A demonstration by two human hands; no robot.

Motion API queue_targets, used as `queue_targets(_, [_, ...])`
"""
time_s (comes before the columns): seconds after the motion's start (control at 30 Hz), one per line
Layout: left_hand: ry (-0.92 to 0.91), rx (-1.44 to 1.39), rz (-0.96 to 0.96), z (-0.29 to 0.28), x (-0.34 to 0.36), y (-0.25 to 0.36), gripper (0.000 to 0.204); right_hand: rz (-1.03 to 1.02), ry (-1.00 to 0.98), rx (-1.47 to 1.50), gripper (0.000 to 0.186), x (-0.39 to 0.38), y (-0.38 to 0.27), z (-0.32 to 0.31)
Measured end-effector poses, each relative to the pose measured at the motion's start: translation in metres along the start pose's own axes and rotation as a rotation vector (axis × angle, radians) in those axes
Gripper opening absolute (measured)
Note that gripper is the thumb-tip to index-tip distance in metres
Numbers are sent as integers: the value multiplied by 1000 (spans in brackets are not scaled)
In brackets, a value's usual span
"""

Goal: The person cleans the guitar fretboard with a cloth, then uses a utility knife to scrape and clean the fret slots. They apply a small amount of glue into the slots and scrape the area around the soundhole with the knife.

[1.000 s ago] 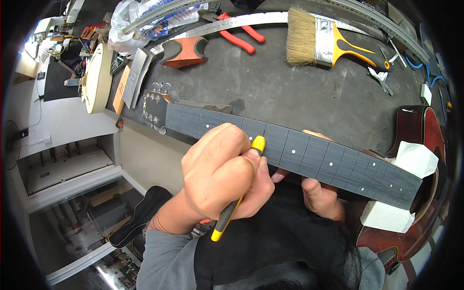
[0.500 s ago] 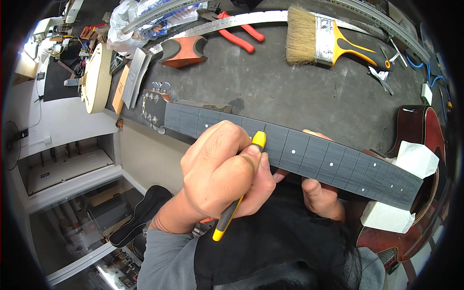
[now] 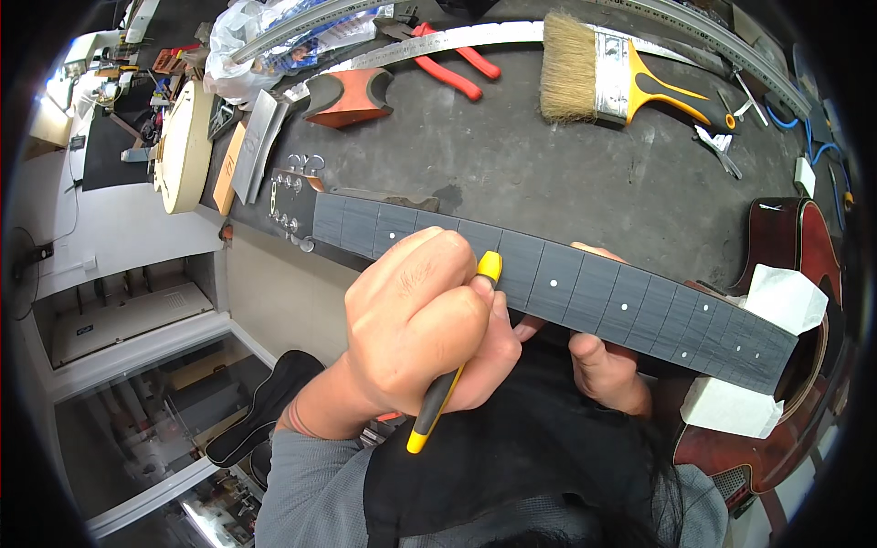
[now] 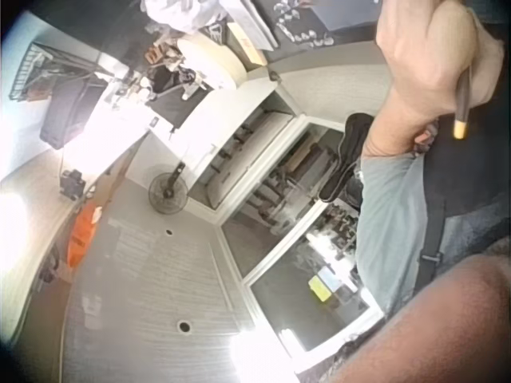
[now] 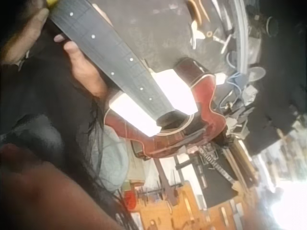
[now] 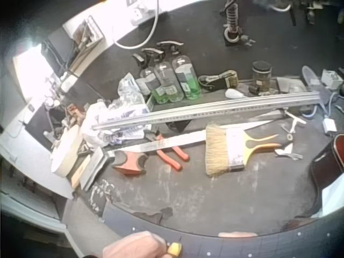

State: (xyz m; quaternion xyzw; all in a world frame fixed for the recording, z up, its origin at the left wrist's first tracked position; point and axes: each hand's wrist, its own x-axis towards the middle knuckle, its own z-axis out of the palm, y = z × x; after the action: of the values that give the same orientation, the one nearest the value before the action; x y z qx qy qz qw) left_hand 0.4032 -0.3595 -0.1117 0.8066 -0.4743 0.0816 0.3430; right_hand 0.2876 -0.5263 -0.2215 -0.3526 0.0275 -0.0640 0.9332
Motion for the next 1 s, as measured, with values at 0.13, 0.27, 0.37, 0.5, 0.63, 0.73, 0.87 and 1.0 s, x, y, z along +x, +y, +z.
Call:
queue_targets(0.13, [31,-34,8,2,-6,-3,30,5,-20,1,89,-2,3,-6])
queue_targets(0.27, [159,-60,41,11,-4,-7,28,24,-27,-4,89,-3,2,-6])
queue_targets(0.37, [168,-59,55,13,-3,-8,28,10,-35,-11,90,-2,2,-6])
queue_targets(0.5, [164,-46,54,13,-2,-7,27,4,-4,-10,90,-3,3,-3])
queue_targets(0.63, [80,12,19,8,-2,-2,28,-9,19,-39,90,-3,-1,-1])
queue_targets(0.73, [19,30,-6,2,1,3,28,-13,19,-37,91,-3,-1,-1])
queue_targets(0.87, [-15,-15,-27,-4,5,4,26,-12,11,0,91,-4,3,-1])
queue_targets(1.0, [-43,-75,-34,-11,4,6,26,-7,-21,-14,92,-3,3,-5])
